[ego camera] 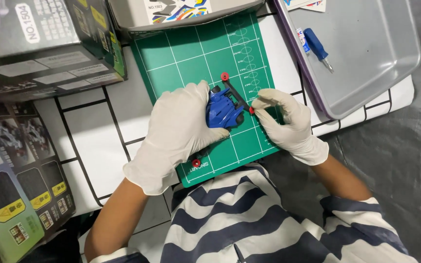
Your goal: The person assembles a blue toy car chassis on a green cutting mat. They attach four red wheels to the chassis by hand and then use a blue screwdriver to tighten the screws on each wheel. Finally, the person places the completed toy car into a gray box.
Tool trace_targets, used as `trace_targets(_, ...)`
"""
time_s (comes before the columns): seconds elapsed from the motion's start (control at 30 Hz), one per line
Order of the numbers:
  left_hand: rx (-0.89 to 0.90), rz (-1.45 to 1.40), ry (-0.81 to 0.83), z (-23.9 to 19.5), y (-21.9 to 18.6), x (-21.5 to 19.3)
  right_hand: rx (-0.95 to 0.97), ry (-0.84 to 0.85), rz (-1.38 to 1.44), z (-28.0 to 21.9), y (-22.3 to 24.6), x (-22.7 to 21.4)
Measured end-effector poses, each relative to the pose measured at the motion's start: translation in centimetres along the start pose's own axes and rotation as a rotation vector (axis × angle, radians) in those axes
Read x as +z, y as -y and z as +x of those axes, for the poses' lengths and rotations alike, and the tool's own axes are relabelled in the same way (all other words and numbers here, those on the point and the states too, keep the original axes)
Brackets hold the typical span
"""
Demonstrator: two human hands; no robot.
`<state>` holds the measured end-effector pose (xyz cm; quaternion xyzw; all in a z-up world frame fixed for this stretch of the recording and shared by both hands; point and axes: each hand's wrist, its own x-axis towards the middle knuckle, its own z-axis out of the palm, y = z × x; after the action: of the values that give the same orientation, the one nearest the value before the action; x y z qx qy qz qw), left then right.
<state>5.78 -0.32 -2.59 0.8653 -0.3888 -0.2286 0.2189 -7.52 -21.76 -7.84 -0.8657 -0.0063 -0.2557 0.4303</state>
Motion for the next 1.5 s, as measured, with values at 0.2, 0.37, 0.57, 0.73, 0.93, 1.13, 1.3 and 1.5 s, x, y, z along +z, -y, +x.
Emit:
trace_targets(0.2,0.035,0.029,-0.065,-0.1,0.4,0.9,-0.011,0.007,-0.001,0.2,0.3,-0.1)
trace_targets(0.37,0.051,0.046,-0.103,-0.4,0.5,1.2,-0.025,0.003,-0.016,0.3,0.2,0.1)
trace_targets(0.57,0.063,0.044,-0.126,-0.4,0.7,1.4,0.002,0.002,-0.001,0.1,0.2,0.2)
trace_targets(0.73,0.068,0.055,-0.135,-0.5,0.8,1.6,-0.016,0.028,-0.027,0.3,0.4,-0.1)
trace_targets(0.93,0.082,0.051,-0.165,-0.4,0.7,1.4,-0.058,0.083,-0.105,0.3,0.2,-0.3)
trace_targets(1.13,0.091,0.049,-0.187,-0.3,1.0,1.7,-0.095,0.041,-0.131,-0.1,0.1,0.0)
trace_targets(1.3,0.105,0.043,-0.198,-0.4,1.1,1.7,-0.073,0.015,-0.08,-0.3,0.3,0.0)
trace_targets(1.5,0.112,0.024,-0.2,-0.5,1.1,1.8,-0.056,0.02,-0.053,-0.2,-0.3,-0.1)
